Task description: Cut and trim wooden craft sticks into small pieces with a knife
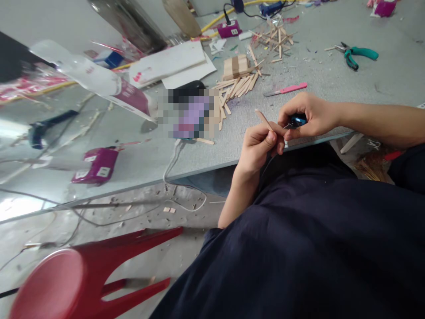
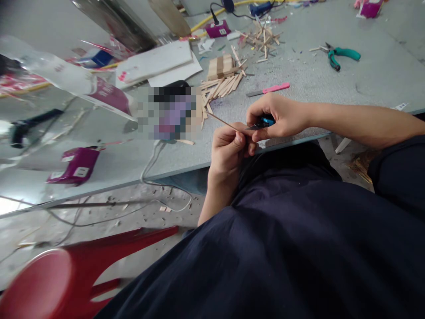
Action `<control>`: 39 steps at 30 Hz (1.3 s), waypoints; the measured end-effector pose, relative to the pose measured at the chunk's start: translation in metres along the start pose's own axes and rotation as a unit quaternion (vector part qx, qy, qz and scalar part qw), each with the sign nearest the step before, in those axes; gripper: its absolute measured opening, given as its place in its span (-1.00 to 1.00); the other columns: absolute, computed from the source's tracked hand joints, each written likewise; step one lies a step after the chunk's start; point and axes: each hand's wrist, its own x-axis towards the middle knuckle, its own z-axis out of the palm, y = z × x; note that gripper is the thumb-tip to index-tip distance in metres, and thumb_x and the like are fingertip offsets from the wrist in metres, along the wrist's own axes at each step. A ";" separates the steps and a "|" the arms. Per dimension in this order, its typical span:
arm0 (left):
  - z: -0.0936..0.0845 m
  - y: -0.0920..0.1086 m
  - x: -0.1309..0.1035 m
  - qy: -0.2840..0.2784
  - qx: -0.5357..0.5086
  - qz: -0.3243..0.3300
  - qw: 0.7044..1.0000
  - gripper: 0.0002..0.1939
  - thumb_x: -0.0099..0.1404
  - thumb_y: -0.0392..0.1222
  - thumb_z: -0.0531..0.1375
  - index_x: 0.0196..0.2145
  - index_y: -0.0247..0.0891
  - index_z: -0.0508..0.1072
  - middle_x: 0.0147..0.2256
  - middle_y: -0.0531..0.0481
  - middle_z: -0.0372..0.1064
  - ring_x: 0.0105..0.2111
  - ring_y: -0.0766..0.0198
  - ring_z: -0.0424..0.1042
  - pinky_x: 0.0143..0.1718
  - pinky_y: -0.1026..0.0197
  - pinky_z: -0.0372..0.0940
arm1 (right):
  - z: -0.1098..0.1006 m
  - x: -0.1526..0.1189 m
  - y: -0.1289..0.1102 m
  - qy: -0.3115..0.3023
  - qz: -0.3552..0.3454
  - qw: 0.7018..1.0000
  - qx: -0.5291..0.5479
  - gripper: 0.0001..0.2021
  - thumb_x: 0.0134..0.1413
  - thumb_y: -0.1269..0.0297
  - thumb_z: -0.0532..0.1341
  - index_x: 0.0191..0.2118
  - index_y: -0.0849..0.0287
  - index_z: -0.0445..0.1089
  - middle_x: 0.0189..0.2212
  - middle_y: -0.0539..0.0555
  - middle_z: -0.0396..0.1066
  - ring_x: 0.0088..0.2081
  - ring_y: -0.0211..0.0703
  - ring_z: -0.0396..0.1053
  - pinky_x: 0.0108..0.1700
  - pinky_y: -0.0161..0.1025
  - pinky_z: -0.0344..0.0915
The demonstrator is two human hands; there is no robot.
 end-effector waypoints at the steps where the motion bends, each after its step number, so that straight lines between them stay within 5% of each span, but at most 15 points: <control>1: 0.000 0.000 0.000 0.001 0.000 -0.002 1.000 -0.38 0.42 0.46 0.63 -0.34 -0.17 0.71 -0.54 0.06 0.46 -0.63 0.33 0.37 -0.61 0.23 0.14 | 0.000 0.000 -0.001 -0.001 0.003 1.000 0.002 -0.57 0.47 -0.16 0.54 -0.07 0.16 0.63 -0.23 0.03 0.61 -0.17 -0.15 0.41 -0.04 -0.13 0.37; 8: 0.001 0.001 0.001 -0.012 0.002 0.003 1.000 -0.35 0.42 0.49 0.62 -0.36 -0.18 0.70 -0.57 0.07 0.43 -0.64 0.34 0.36 -0.61 0.23 0.12 | 0.002 0.000 0.002 0.012 -0.009 1.000 0.001 -0.63 0.47 -0.08 0.54 -0.08 0.16 0.63 -0.26 0.01 0.60 -0.19 -0.18 0.42 -0.07 -0.16 0.37; 16: 0.000 0.000 0.002 0.035 -0.020 0.025 0.999 -0.43 0.49 0.44 0.59 -0.29 -0.15 0.74 -0.64 0.17 0.28 -0.68 0.39 0.25 -0.59 0.25 0.16 | -0.002 -0.003 0.005 0.014 -0.013 1.000 -0.009 -0.49 0.56 -0.29 0.50 0.01 0.14 0.66 -0.14 0.07 0.65 -0.07 -0.10 0.54 -0.03 -0.16 0.46; 26: -0.004 -0.006 0.003 0.054 -0.040 0.019 0.998 -0.45 0.47 0.37 0.63 -0.32 -0.16 0.74 -0.61 0.16 0.37 -0.67 0.40 0.30 -0.61 0.31 0.21 | 0.002 -0.001 0.003 0.044 -0.036 0.998 -0.011 -0.50 0.62 -0.24 0.47 -0.07 0.19 0.61 -0.23 0.02 0.59 -0.15 -0.19 0.46 -0.04 -0.20 0.43; 34: 0.004 -0.006 0.007 0.084 -0.007 0.135 0.987 -0.36 0.41 0.53 0.60 -0.34 -0.14 0.76 -0.26 -0.02 0.74 -0.61 0.43 0.40 -0.60 0.27 0.24 | 0.000 -0.002 0.009 0.066 -0.018 0.995 -0.074 -0.52 0.67 -0.17 0.44 -0.09 0.23 0.65 -0.28 -0.01 0.54 -0.22 -0.24 0.38 -0.11 -0.21 0.33; 39: -0.003 -0.009 0.003 0.066 -0.002 0.087 0.994 -0.34 0.40 0.47 0.63 -0.41 -0.19 0.69 -0.12 -0.13 0.81 -0.53 0.36 0.53 -0.54 0.23 0.40 | -0.005 -0.003 0.006 0.072 -0.005 0.993 -0.092 -0.49 0.71 -0.20 0.40 -0.13 0.21 0.64 -0.33 -0.02 0.49 -0.25 -0.23 0.33 -0.17 -0.18 0.28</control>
